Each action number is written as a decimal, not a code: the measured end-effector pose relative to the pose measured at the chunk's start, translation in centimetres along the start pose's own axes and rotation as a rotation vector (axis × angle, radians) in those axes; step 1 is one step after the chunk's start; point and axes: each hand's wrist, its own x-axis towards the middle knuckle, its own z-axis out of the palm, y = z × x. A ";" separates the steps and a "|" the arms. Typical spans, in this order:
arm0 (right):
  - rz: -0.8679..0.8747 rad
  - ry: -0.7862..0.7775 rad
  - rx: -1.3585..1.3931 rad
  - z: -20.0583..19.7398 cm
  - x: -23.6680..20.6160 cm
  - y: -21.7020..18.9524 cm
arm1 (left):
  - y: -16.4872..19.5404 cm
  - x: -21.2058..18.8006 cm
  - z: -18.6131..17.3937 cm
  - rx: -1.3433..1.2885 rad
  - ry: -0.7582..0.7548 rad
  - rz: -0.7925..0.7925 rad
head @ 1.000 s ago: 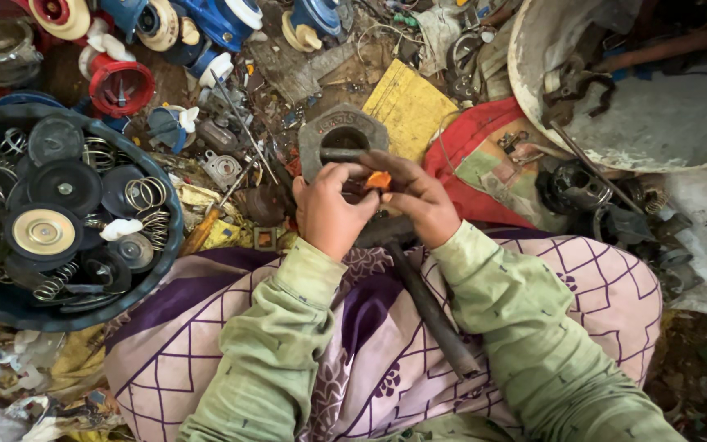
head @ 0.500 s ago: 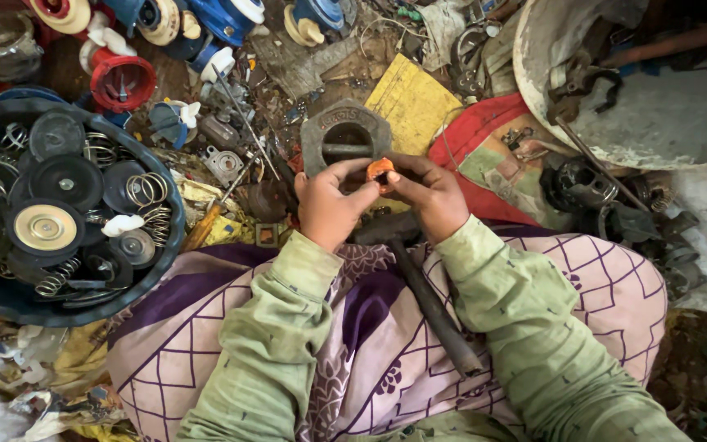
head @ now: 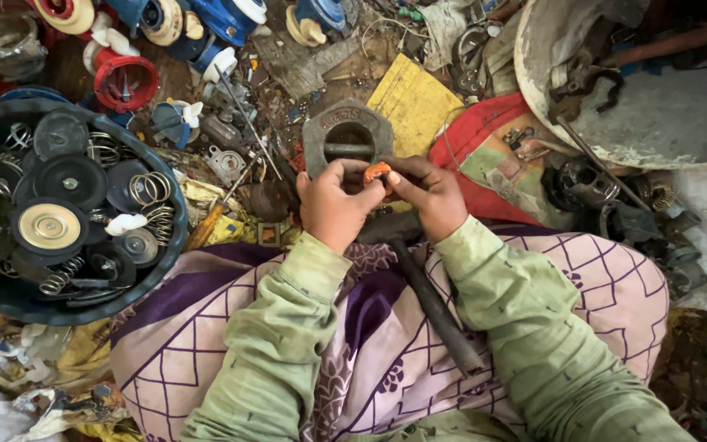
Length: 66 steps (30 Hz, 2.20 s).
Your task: The person sits on the floor and repeatedly hammers a small orange plastic piece on a metal anvil, then uses pliers to pull and reshape it. The person continues to hammer and pull the piece, gradually elongating and thinning it.
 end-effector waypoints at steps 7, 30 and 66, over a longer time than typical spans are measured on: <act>-0.036 -0.022 0.007 0.2 0.0 0.0 | 0.4 -0.3 0.8 0.008 0.033 -0.049; -0.822 -0.276 -1.353 16.7 5.1 0.1 | -1.2 -2.9 -16.9 -1.569 0.491 0.290; -0.969 -0.028 -0.420 15.5 -11.0 -12.8 | 1.0 -2.0 -10.6 -1.373 0.188 -0.464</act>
